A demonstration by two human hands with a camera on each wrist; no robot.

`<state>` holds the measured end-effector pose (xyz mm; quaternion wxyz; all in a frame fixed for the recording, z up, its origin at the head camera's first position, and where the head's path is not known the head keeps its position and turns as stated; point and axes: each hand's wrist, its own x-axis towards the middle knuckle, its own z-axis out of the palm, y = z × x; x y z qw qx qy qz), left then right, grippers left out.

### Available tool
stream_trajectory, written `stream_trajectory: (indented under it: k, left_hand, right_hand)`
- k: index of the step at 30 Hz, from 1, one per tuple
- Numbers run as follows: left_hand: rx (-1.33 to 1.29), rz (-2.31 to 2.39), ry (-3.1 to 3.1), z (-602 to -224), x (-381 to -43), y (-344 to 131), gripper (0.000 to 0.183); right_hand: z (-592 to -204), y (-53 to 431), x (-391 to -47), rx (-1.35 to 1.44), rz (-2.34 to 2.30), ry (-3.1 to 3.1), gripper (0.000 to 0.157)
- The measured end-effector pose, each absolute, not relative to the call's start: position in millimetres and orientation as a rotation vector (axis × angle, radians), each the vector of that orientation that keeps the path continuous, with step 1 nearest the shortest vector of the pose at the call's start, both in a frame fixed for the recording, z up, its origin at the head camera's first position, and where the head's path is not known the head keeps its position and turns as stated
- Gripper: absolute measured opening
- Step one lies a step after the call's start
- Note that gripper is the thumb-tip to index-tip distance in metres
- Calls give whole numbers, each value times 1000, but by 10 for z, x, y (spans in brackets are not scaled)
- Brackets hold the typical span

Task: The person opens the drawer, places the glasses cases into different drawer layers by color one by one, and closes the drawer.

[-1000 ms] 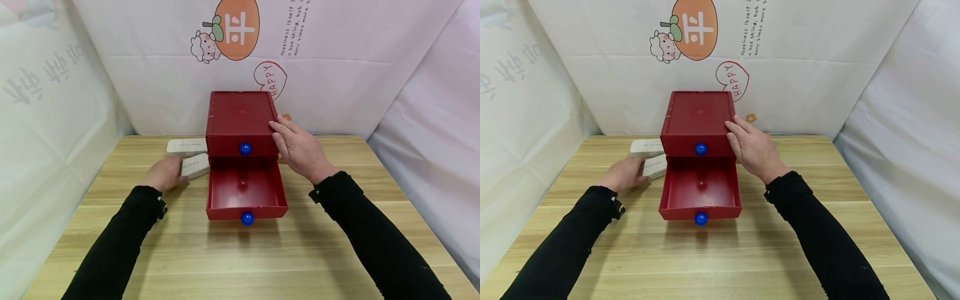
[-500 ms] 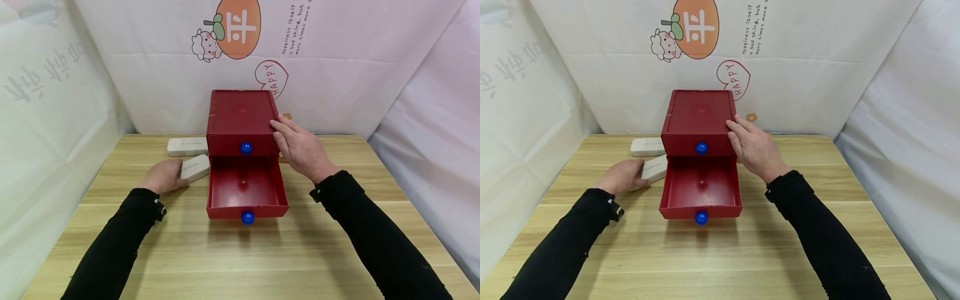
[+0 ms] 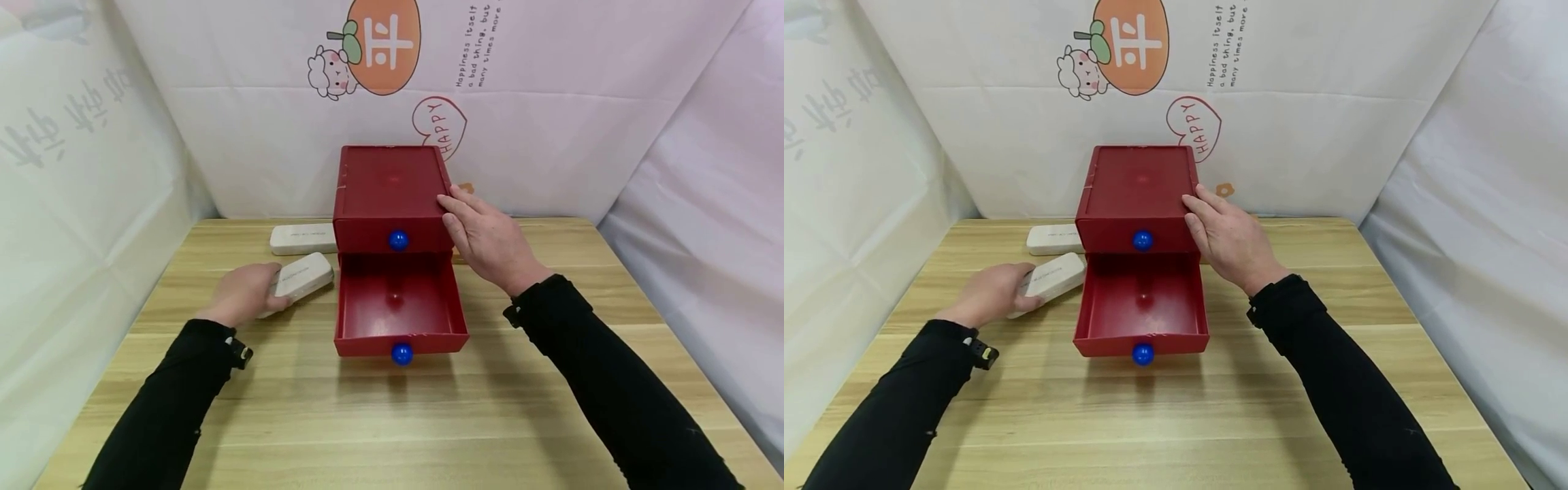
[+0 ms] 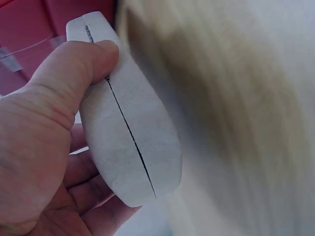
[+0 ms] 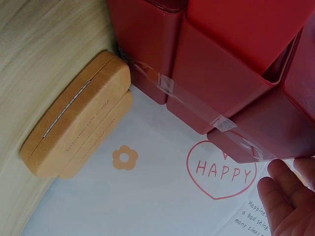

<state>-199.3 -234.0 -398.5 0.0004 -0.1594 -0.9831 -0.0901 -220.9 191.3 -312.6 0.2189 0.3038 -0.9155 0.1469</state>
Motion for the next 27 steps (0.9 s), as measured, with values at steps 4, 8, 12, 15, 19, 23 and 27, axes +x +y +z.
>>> stream_trajectory:
  k: [4, 8, 12, 15, 19, 23, 27]
  left_hand:
    - [-511, -301, -3059, -3810, -1894, -2425, 56]
    - [-538, -300, -3046, -3586, -1797, -2455, 58]
    - [-572, -270, -3023, -3384, -1716, -2454, 63]
    - [-605, -259, -2996, -3260, -1672, -2436, 58]
    - [-669, -224, -2951, -3132, -1618, -2402, 48]
    - [-743, -174, -2915, -3044, -1577, -2356, 50]
    - [-793, -163, -2902, -2975, -1539, -2310, 48]
  right_hand:
    - [-3119, 1898, -2218, 848, 405, -2519, 56]
    - [-3111, 1897, -2227, 844, 446, -2530, 57]
    - [-3083, 1898, -2247, 832, 528, -2565, 58]
    - [-3052, 1901, -2276, 830, 595, -2590, 58]
    - [-2997, 1896, -2329, 826, 680, -2624, 61]
    - [-2941, 1881, -2385, 814, 727, -2653, 62]
    - [-2906, 1864, -2422, 796, 714, -2680, 62]
